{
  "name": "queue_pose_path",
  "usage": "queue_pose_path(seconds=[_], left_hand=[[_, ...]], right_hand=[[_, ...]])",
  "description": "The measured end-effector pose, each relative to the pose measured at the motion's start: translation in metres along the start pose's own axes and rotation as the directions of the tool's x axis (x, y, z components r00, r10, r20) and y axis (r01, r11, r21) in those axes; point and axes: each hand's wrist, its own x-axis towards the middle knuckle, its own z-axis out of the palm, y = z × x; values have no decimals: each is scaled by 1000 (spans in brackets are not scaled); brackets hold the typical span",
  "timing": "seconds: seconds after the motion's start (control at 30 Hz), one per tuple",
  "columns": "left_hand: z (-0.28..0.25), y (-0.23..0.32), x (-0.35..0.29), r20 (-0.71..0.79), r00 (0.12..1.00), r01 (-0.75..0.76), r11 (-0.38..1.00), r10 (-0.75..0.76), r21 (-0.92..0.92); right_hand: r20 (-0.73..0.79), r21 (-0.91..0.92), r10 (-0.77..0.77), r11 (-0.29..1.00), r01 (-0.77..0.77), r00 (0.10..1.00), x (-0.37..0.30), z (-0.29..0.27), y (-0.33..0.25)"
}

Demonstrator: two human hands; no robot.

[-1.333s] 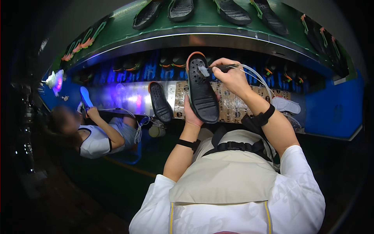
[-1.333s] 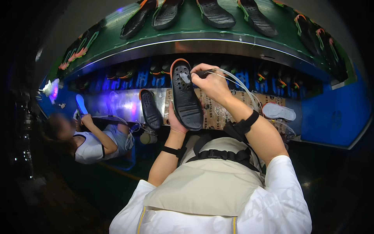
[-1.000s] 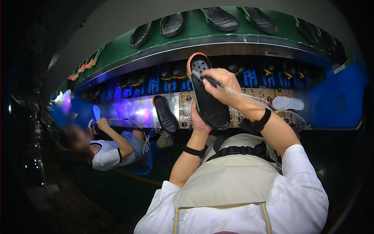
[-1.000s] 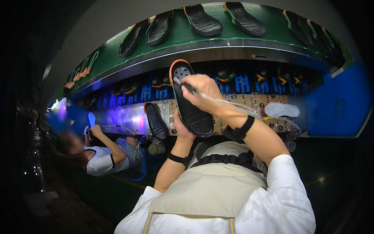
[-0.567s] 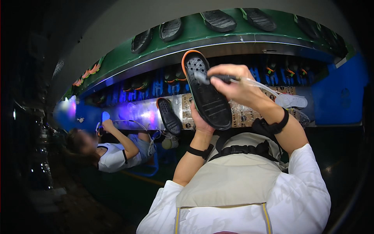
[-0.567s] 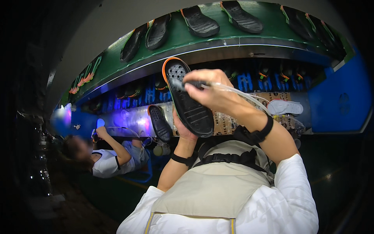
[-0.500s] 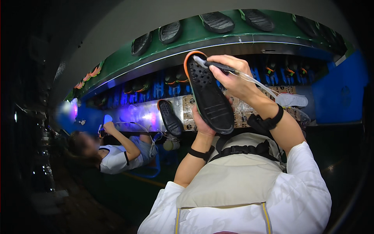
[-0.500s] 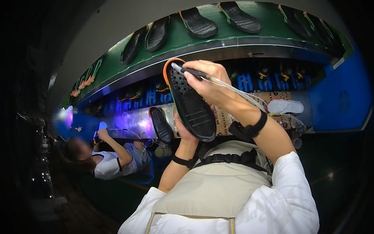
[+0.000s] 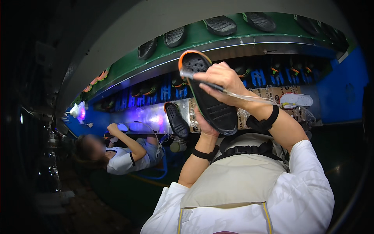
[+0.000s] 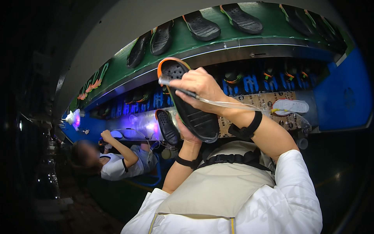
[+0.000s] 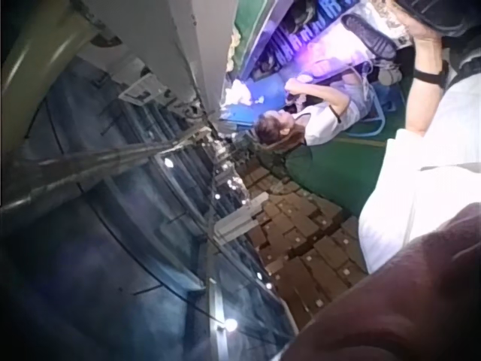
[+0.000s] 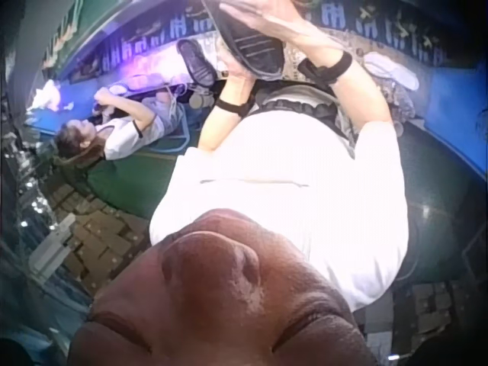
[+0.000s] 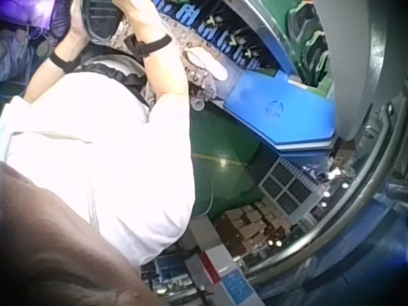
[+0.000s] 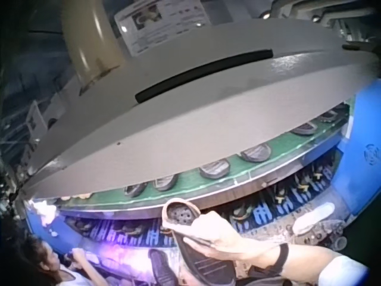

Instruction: The worker applies a liquid substance (likely adhesive or primer) to the bonding surfaces of shoe soles using a brush-tipped applicator tool.

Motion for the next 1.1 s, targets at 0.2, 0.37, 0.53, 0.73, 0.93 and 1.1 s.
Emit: queue_pose_path(seconds=[0.2, 0.37, 0.53, 0.73, 0.93, 1.1], left_hand=[[27, 0, 1, 63, 998, -25, 972, 11, 235], [19, 2, 9, 138, 990, -1, 1000, -2, 24], [35, 0, 8, 37, 998, -60, 971, 53, 233], [21, 5, 8, 105, 993, -59, 994, 49, 94], [23, 7, 17, 12, 988, -152, 956, 153, 249], [9, 29, 25, 191, 980, -60, 998, 61, -12]], right_hand=[[-142, 97, 150, 986, -137, 979, -2, -13, 5], [256, 177, -106, 982, 61, 961, 4, -18, -4], [-64, -8, 110, 994, -111, 992, -5, -22, 1], [226, 286, -90, 958, 22, 970, -7, -24, -12], [360, 207, -203, 969, 134, 911, -8, -27, -16], [211, 67, 19, 997, -34, 977, -15, -32, -16]])
